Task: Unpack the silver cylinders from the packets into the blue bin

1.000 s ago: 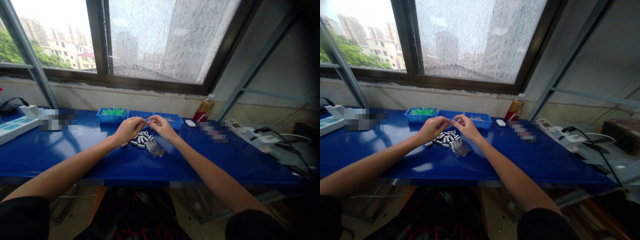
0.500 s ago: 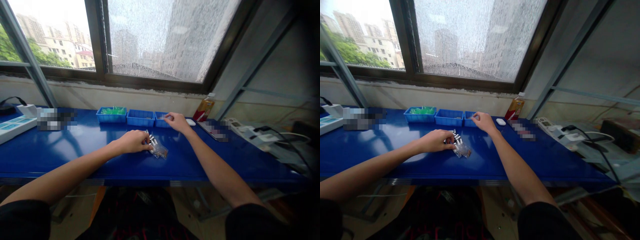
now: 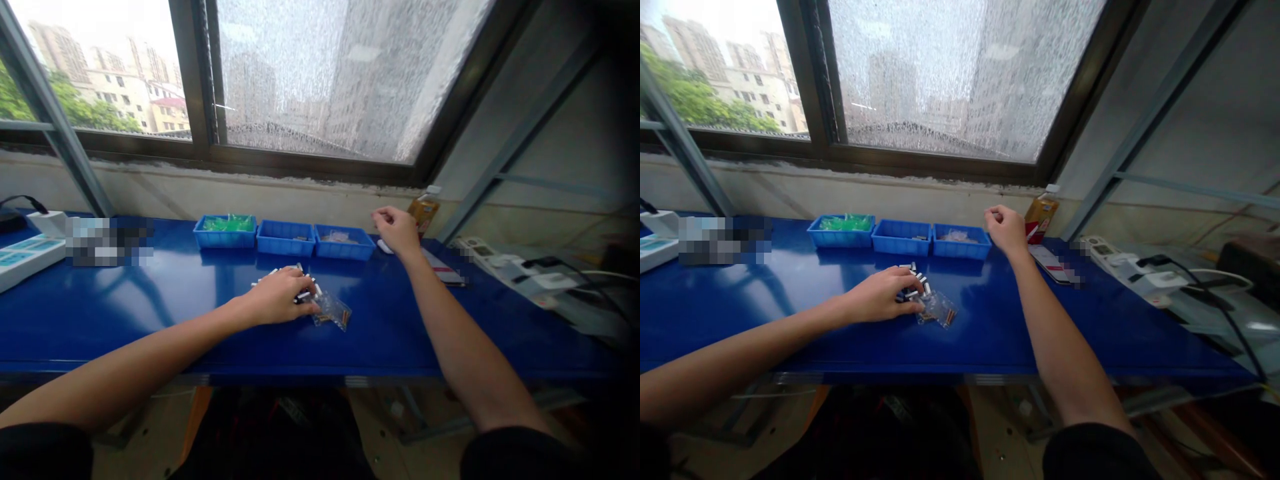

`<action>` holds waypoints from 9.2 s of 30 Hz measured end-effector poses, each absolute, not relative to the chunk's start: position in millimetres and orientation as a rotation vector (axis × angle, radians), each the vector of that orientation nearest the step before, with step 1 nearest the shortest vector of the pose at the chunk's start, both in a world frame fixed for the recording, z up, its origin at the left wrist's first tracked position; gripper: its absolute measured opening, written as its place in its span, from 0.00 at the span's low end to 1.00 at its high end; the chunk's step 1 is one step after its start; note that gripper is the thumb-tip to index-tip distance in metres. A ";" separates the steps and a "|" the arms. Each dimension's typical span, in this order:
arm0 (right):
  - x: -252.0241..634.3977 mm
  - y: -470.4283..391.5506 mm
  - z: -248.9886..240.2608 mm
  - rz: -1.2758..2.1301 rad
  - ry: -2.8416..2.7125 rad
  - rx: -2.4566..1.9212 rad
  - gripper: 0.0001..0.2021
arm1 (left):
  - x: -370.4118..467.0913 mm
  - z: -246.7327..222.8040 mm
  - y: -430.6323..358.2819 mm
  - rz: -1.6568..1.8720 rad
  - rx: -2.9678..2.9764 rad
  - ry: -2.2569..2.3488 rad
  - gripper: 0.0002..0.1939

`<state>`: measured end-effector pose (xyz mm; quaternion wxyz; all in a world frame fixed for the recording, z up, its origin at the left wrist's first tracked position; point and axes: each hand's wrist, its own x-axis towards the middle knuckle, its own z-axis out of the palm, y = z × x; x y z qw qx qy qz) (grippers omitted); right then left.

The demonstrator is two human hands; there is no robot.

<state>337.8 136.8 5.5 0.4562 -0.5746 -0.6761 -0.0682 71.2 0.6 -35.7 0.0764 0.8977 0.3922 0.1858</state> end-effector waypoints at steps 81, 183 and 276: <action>206.4 49.3 -32.6 0.172 -2.003 -0.835 0.12 | 27.8 -27.9 23.9 1.319 2.064 1.256 0.14; 222.3 60.6 -16.5 1.007 -1.673 -1.019 0.17 | 55.7 -23.7 40.5 1.508 2.590 1.118 0.10; 220.0 102.8 -18.6 -0.252 -2.081 -1.186 0.08 | -10.1 -8.9 34.5 0.229 2.508 1.262 0.16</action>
